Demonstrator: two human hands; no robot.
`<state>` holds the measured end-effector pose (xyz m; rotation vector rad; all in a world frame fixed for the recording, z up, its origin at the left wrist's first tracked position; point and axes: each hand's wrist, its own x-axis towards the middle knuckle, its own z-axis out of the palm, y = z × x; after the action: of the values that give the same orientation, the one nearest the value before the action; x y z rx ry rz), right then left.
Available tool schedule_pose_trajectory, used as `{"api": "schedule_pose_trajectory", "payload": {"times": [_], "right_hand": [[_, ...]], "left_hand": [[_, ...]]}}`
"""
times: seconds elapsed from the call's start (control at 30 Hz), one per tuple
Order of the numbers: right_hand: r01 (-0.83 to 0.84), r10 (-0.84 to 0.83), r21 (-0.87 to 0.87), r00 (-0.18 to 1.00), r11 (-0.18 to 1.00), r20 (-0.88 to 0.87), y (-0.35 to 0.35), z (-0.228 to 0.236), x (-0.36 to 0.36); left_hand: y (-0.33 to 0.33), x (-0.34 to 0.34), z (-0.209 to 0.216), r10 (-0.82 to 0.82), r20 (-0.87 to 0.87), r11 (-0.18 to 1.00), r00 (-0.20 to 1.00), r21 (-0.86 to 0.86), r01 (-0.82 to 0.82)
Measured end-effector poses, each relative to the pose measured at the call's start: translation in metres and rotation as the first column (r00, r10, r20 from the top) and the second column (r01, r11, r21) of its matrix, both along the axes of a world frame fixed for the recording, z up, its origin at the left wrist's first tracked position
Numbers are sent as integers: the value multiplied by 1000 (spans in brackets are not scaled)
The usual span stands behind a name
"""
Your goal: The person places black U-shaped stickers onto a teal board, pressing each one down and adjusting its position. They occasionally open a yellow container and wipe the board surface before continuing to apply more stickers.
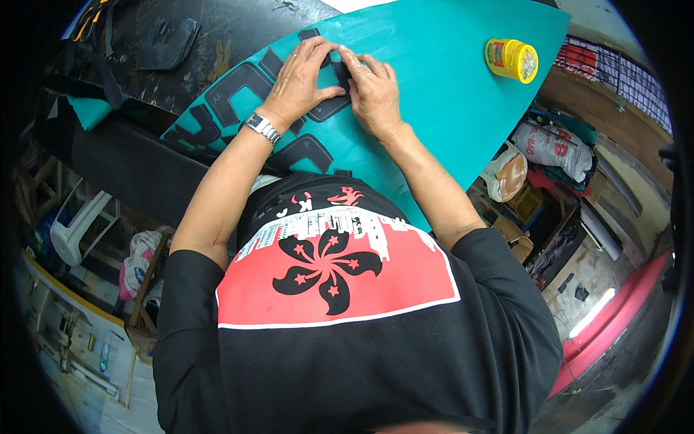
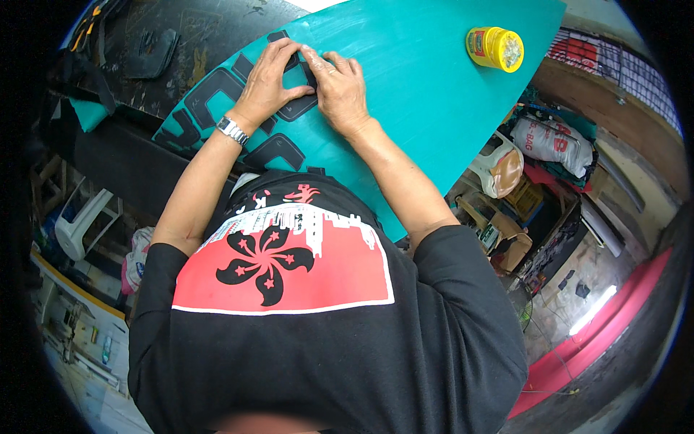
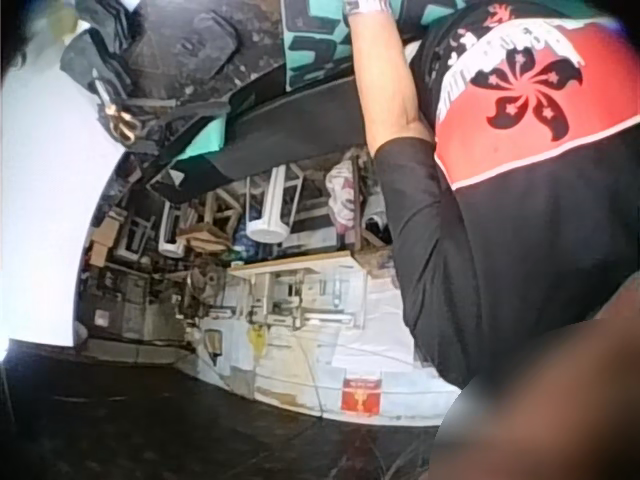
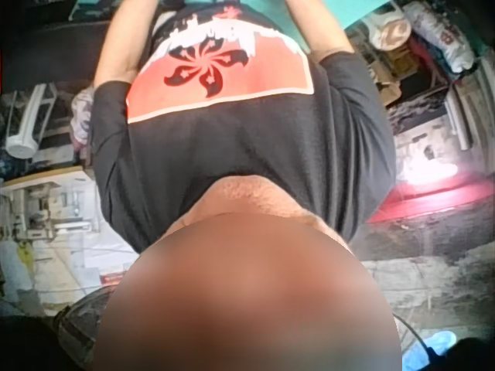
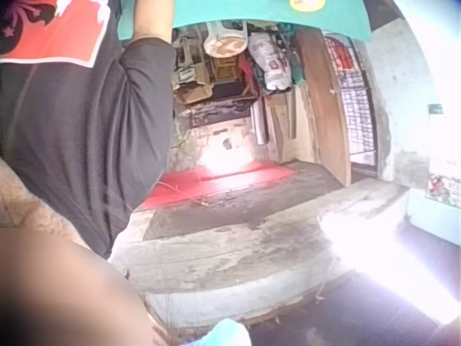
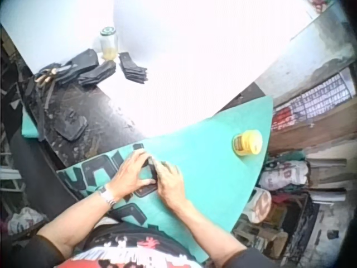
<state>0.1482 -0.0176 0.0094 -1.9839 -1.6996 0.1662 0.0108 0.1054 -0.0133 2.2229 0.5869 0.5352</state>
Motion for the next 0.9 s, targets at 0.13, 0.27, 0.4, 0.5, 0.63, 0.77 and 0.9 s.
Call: {"api": "schedule_pose_trajectory", "payload": {"times": [0.13, 0.27, 0.4, 0.5, 0.63, 0.77, 0.9], "right_hand": [[-16, 13, -27, 995, 999, -95, 2, 1, 1], [31, -28, 15, 984, 999, -175, 9, 1, -2], [-24, 25, 25, 999, 999, -46, 13, 1, 1], [-14, 4, -85, 993, 996, -117, 19, 4, 5], [30, -74, -214, 977, 976, -198, 33, 8, 11], [4, -65, -291, 977, 957, -202, 39, 10, 14], [-2, -47, -240, 979, 971, -197, 31, 5, 11]], "left_hand": [[2, 1, -2, -12, -46, 1000, 999, -10, 12], [0, 0, -2, 9, 12, 1000, 1000, 26, -9], [0, 1, -3, 31, 8, 999, 999, -19, -31], [1, 1, -3, 29, 16, 1000, 999, -7, -29], [2, 1, -3, 12, 15, 1000, 1000, -3, -12], [1, 1, -4, 4, -11, 1000, 1000, -7, -4], [1, 1, -7, 8, 0, 1000, 1000, 12, -8]]}}
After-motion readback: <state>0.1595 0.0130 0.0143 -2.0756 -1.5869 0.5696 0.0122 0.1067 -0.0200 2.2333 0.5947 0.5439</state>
